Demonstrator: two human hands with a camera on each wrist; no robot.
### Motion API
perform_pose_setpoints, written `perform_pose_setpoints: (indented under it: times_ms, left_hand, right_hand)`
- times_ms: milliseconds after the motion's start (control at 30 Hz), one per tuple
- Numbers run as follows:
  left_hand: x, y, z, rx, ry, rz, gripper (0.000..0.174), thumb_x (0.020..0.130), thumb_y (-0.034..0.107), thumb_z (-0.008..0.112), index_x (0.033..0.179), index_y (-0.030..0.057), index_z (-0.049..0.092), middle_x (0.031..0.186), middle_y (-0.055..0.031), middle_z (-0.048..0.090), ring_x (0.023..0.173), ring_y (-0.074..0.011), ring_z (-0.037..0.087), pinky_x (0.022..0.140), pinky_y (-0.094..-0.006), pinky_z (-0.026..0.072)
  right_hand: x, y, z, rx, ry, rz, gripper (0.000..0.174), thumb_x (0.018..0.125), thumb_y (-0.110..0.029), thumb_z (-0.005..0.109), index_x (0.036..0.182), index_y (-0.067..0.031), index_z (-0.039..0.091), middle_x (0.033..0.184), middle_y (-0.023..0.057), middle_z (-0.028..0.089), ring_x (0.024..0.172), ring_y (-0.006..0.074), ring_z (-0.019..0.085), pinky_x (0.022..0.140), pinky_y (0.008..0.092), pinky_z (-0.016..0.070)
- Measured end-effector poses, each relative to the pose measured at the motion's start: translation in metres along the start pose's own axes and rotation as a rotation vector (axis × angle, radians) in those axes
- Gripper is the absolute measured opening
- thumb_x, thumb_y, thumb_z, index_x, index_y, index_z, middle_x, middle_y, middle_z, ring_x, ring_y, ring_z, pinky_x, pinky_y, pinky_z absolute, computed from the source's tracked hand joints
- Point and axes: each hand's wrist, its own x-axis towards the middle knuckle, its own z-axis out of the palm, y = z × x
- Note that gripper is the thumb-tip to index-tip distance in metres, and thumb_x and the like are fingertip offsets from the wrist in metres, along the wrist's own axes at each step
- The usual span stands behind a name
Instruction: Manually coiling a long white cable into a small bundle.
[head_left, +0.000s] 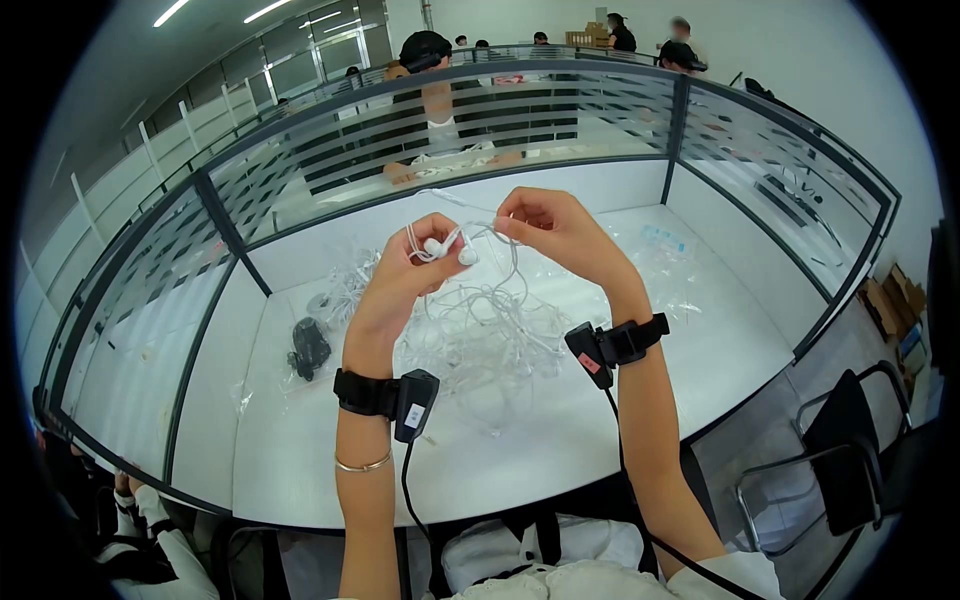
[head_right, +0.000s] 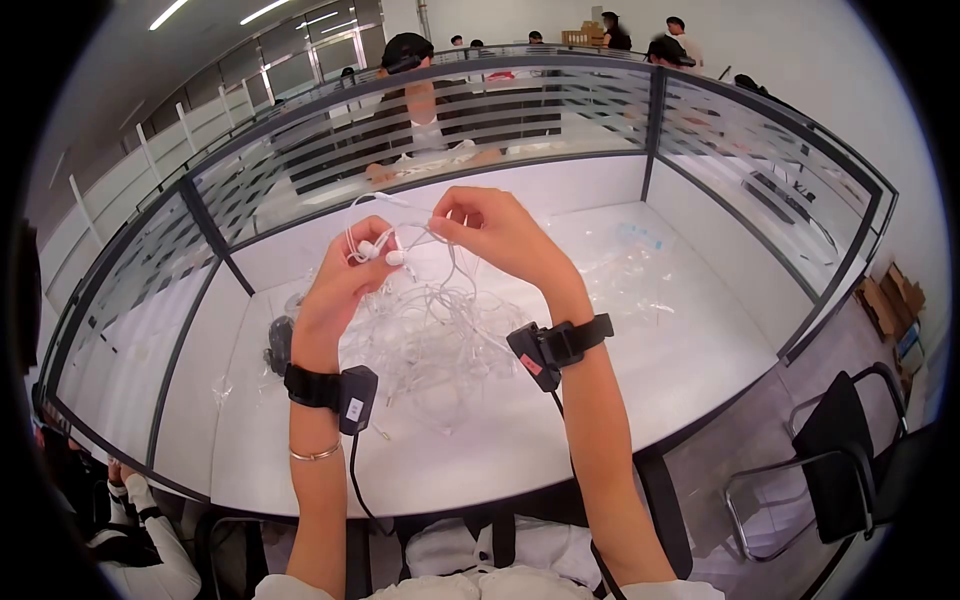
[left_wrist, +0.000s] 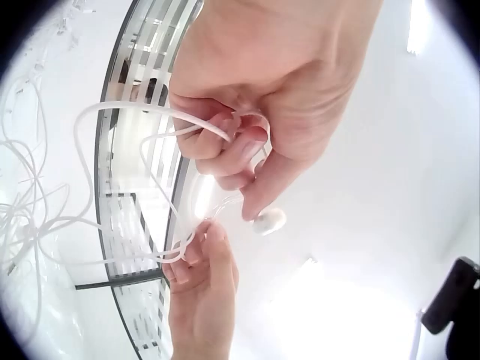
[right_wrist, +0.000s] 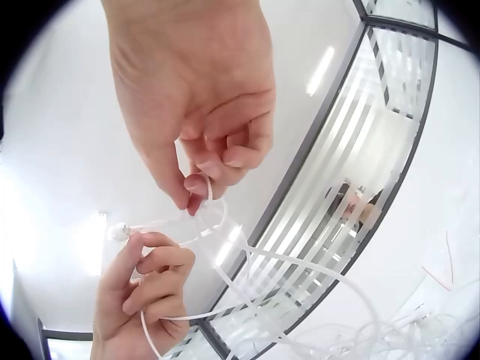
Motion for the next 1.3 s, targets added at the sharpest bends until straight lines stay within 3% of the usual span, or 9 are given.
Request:
perform_pose_setpoints:
  times_ms: [200,467,667,833,867,900,967,1100,1300]
  left_hand:
    - [0.004,0.003,0.003,0.071,0.171,-0.026,0.018,0.091,0.027,0.060,0.085,0.0099,0.057,0.055,0.0086,0.039,0.045,0.0003,0.026,0.043,-0.0184,0.0164]
    - [0.004,0.004,0.000,0.043,0.196,-0.071,0.018,0.089,0.024,0.058,0.084,0.0066,0.061,0.058,0.0024,0.051,0.041,-0.0008,0.032,0.040,-0.0181,0.0201]
    - [0.004,-0.001,-0.006,-0.005,0.138,0.011,0.016,0.088,0.020,0.058,0.090,0.0048,0.062,0.069,-0.0005,0.057,0.041,-0.0007,0.033,0.040,-0.0176,0.0213]
    - [0.003,0.005,-0.002,0.025,0.062,0.010,0.013,0.087,0.018,0.059,0.092,0.0059,0.061,0.071,-0.0011,0.061,0.042,0.0000,0.032,0.041,-0.0167,0.0202]
    - [0.002,0.006,-0.003,0.030,0.051,0.012,0.012,0.086,0.016,0.058,0.094,0.0061,0.060,0.073,-0.0014,0.060,0.043,0.0001,0.032,0.041,-0.0165,0.0194]
    - [0.002,0.008,-0.003,0.038,0.040,0.021,0.012,0.086,0.014,0.057,0.096,0.0063,0.058,0.074,-0.0016,0.059,0.044,0.0001,0.032,0.041,-0.0163,0.0186]
    - [-0.003,0.012,0.000,0.059,0.029,0.016,0.018,0.086,0.013,0.056,0.102,0.0065,0.054,0.077,-0.0051,0.064,0.044,0.0001,0.031,0.041,-0.0161,0.0188]
    - [-0.004,0.018,-0.001,0.184,-0.055,0.059,0.023,0.083,0.016,0.061,0.103,0.0090,0.053,0.078,-0.0068,0.069,0.045,0.0001,0.033,0.040,-0.0160,0.0218]
    - [-0.011,0.028,-0.006,0.282,-0.173,0.039,0.024,0.082,0.018,0.067,0.101,0.0093,0.055,0.075,-0.0052,0.068,0.059,-0.0033,0.050,0.052,-0.0182,0.0335]
  right_hand:
    - [-0.003,-0.006,0.000,-0.028,-0.074,0.066,0.018,0.085,-0.021,0.062,0.084,-0.0026,0.061,0.059,-0.0009,0.050,0.055,0.0072,0.043,0.053,0.0242,0.0350]
    - [-0.005,-0.015,0.004,-0.164,-0.122,0.054,0.015,0.087,-0.018,0.064,0.088,-0.0043,0.059,0.056,-0.0058,0.033,0.052,0.0038,0.032,0.050,0.0227,0.0267]
    - [-0.007,-0.025,0.007,-0.054,-0.085,0.060,0.016,0.086,-0.019,0.064,0.095,-0.0058,0.064,0.059,-0.0038,0.046,0.049,0.0056,0.033,0.048,0.0213,0.0281]
    - [-0.003,-0.021,0.017,-0.300,0.065,-0.160,0.017,0.083,-0.017,0.065,0.099,-0.0120,0.067,0.080,-0.0016,0.058,0.054,0.0076,0.039,0.051,0.0211,0.0346]
    - [-0.002,-0.021,0.017,-0.322,0.103,-0.159,0.017,0.083,-0.016,0.065,0.099,-0.0119,0.067,0.088,-0.0008,0.058,0.056,0.0080,0.041,0.051,0.0216,0.0353]
    - [-0.002,-0.025,0.016,-0.331,0.126,-0.094,0.017,0.080,-0.017,0.065,0.097,-0.0154,0.065,0.091,0.0006,0.058,0.063,0.0157,0.051,0.060,0.0280,0.0449]
    - [-0.002,-0.024,0.014,-0.316,0.135,-0.097,0.016,0.080,-0.016,0.065,0.096,-0.0136,0.064,0.093,0.0001,0.058,0.061,0.0140,0.049,0.059,0.0268,0.0435]
    - [-0.001,-0.021,0.014,-0.202,0.186,-0.205,0.015,0.083,-0.014,0.068,0.096,-0.0092,0.065,0.078,-0.0033,0.057,0.052,0.0052,0.038,0.048,0.0221,0.0324]
    - [-0.001,-0.017,0.011,-0.075,-0.121,-0.110,0.015,0.085,-0.021,0.067,0.092,-0.0079,0.070,0.065,-0.0044,0.057,0.052,0.0039,0.035,0.048,0.0203,0.0278]
